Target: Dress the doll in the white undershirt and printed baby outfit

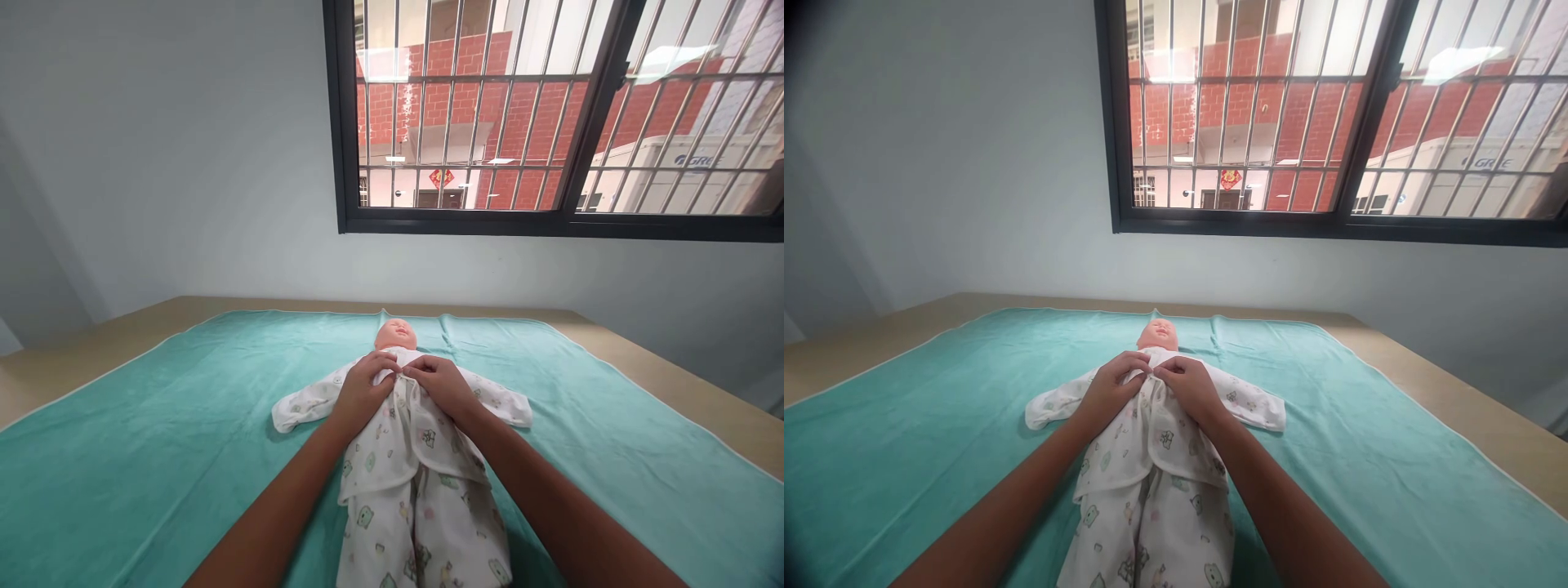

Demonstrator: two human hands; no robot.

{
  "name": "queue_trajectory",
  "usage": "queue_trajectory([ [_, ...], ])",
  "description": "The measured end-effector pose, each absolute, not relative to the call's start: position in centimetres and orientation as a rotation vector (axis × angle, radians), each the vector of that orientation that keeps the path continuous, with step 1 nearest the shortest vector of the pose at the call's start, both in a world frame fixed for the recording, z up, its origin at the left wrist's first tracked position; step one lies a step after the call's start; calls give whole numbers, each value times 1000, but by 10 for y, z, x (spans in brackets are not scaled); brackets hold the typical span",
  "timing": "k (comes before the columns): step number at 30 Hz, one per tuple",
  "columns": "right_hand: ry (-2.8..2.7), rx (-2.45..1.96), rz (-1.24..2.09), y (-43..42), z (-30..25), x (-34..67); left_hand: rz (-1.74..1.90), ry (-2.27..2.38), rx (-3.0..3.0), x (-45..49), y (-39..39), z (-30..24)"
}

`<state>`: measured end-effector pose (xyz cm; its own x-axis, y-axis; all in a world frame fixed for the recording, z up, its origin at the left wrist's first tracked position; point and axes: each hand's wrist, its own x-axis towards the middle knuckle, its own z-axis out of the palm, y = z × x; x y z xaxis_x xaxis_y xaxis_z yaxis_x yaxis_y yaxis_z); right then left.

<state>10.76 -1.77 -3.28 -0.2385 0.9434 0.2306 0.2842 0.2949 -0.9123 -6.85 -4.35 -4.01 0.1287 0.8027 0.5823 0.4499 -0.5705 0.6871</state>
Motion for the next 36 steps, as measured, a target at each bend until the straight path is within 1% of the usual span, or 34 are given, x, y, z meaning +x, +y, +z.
queue_trajectory([
  [18, -1692, -1126, 1007, -21, -29, 108, 1342, 1290, 2248, -68, -44, -36],
  [32, -1735, -1094, 1002, -19, -31, 107, 1202, 1393, 2377, -71, -43, -36],
  [36, -1738, -1035, 1072, -20, -30, 115, 1274, 1420, 2355, -72, -45, -38],
])
